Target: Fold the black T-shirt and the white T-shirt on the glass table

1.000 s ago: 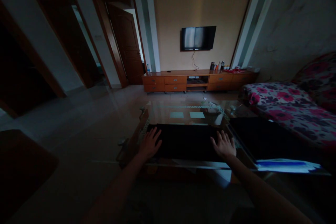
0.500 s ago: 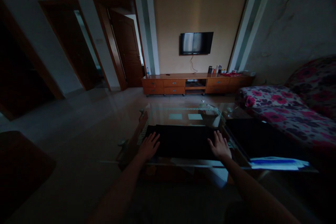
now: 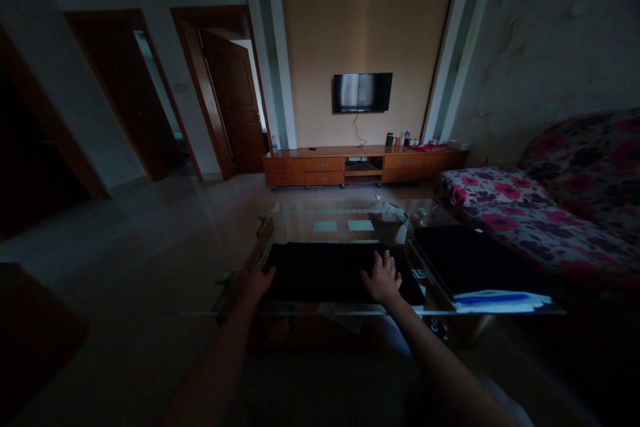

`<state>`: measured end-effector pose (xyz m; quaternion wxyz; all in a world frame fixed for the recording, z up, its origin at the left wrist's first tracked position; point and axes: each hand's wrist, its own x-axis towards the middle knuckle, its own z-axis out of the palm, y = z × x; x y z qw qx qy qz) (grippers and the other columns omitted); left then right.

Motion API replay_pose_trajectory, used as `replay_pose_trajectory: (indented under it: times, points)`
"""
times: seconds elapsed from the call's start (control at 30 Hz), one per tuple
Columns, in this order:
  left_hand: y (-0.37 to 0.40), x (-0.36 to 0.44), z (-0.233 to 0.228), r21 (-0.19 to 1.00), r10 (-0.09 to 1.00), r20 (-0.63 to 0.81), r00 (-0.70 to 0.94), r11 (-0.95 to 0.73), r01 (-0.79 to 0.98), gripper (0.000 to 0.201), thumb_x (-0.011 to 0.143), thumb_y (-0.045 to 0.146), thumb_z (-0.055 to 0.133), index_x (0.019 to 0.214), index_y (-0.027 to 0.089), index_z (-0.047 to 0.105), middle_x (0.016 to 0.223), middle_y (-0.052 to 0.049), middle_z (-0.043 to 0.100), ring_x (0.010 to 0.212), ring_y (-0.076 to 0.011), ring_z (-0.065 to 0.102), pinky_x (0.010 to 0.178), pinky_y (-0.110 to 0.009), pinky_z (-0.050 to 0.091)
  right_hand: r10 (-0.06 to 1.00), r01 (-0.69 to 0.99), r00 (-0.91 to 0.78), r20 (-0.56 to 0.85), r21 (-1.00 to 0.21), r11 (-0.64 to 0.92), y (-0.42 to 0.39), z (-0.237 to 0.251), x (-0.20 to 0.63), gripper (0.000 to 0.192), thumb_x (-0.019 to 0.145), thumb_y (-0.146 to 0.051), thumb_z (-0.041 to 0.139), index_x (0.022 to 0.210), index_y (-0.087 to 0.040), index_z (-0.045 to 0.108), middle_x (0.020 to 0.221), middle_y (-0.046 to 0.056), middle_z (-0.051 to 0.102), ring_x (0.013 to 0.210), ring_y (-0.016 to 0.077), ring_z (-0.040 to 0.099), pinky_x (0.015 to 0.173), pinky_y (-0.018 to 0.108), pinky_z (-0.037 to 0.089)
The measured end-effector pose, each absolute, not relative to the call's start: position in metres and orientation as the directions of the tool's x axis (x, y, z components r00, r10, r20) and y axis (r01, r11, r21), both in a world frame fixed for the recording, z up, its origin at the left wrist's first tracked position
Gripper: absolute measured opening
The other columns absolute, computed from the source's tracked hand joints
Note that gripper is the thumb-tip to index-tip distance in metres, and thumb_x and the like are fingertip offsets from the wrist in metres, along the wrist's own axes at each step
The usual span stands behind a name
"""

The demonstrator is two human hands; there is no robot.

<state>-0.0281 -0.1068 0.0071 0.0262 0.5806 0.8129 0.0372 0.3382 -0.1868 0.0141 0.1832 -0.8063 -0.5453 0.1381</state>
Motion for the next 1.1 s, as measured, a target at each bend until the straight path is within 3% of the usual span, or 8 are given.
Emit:
replay_pose_trajectory:
  times: [0.2,0.37,0.6,0.73,0.83,0.97,1.03,1.1]
  points:
    - [-0.102,-0.028,0.003,0.105,0.974,0.094,-0.208,0.198,0.975,0.058,0.088,0.063,0.054,0.113,0.014,0.071,0.122,-0.022,0.070,0.115,-0.0338,0.066,0.094,-0.039,0.050,0.961,0.868,0.245,-0.131,-0.412,-0.278,-0.178,0.010,0.315,0.077,0.092,-0.042,0.052,0.159,-0.014,0.026,0.170,0.020,0.007,0.156,0.0372,0.007,0.117,0.063,0.020]
    - [-0.092,-0.025,0.003,0.206,0.973,-0.009,-0.230,0.227,0.952,0.066,0.082,0.065,0.064,0.116,0.010,0.069,0.122,-0.024,0.070,0.113,-0.0353,0.068,0.089,-0.036,0.053,0.980,0.901,0.145,-0.136,-0.391,-0.188,-0.166,0.007,0.321,0.075,0.091,-0.041,0.055,0.157,-0.018,0.030,0.170,0.019,0.009,0.155,0.0376,0.010,0.116,0.062,0.023]
    - [-0.076,-0.012,0.009,0.363,0.997,-0.050,-0.057,0.071,0.929,0.041,0.074,0.027,0.073,0.114,0.017,0.071,0.112,-0.014,0.076,0.108,-0.0293,0.071,0.084,-0.030,0.053,0.984,0.873,0.096,-0.150,-0.462,-0.156,-0.158,0.014,0.329,0.074,0.090,-0.038,0.060,0.156,-0.023,0.033,0.168,0.017,0.019,0.151,0.0388,0.023,0.110,0.061,0.034]
    - [-0.076,-0.003,0.015,0.402,0.998,-0.067,0.017,0.012,0.916,0.034,0.068,0.016,0.069,0.102,0.017,0.074,0.106,-0.012,0.077,0.102,-0.0288,0.072,0.081,-0.030,0.053,0.999,0.811,0.010,-0.042,-0.584,-0.032,-0.157,0.014,0.328,0.070,0.087,-0.031,0.062,0.152,-0.017,0.041,0.159,0.017,0.036,0.145,0.0325,0.038,0.113,0.050,0.037]
    - [-0.077,0.005,0.025,0.458,0.994,-0.090,0.057,-0.009,0.889,0.030,0.069,0.013,0.064,0.097,0.017,0.074,0.096,-0.008,0.078,0.094,-0.0263,0.074,0.075,-0.029,0.054,0.996,0.671,-0.062,0.057,-0.737,0.084,-0.154,0.014,0.322,0.060,0.084,-0.026,0.065,0.142,-0.015,0.053,0.143,0.015,0.055,0.130,0.0252,0.054,0.113,0.039,0.041]
    - [-0.082,0.026,0.060,0.578,0.996,-0.063,0.069,-0.020,0.816,0.041,0.076,0.014,0.059,0.115,0.011,0.070,0.103,-0.008,0.077,0.091,-0.0227,0.073,0.075,-0.027,0.055,0.996,0.301,-0.086,0.030,-0.952,0.054,-0.149,0.025,0.307,0.045,0.083,-0.030,0.065,0.126,-0.019,0.062,0.128,0.010,0.067,0.113,0.0236,0.064,0.101,0.040,0.051]
    - [-0.090,0.042,0.085,0.742,0.996,0.014,0.093,-0.073,0.667,0.048,0.077,0.016,0.060,0.124,0.008,0.065,0.112,-0.012,0.075,0.097,-0.0255,0.072,0.080,-0.031,0.055,0.995,0.082,-0.094,-0.023,-0.996,-0.015,-0.150,0.038,0.304,0.045,0.083,-0.038,0.067,0.125,-0.021,0.063,0.130,0.009,0.066,0.115,0.0243,0.064,0.096,0.040,0.054]
    - [-0.102,0.059,0.109,0.866,0.959,0.083,0.272,-0.204,0.456,0.052,0.081,0.025,0.064,0.131,0.011,0.060,0.125,-0.012,0.071,0.107,-0.0283,0.068,0.087,-0.036,0.055,0.989,-0.134,-0.122,-0.086,-0.986,-0.102,-0.151,0.055,0.310,0.051,0.085,-0.051,0.065,0.127,-0.024,0.061,0.136,0.008,0.064,0.118,0.0249,0.063,0.092,0.039,0.056]
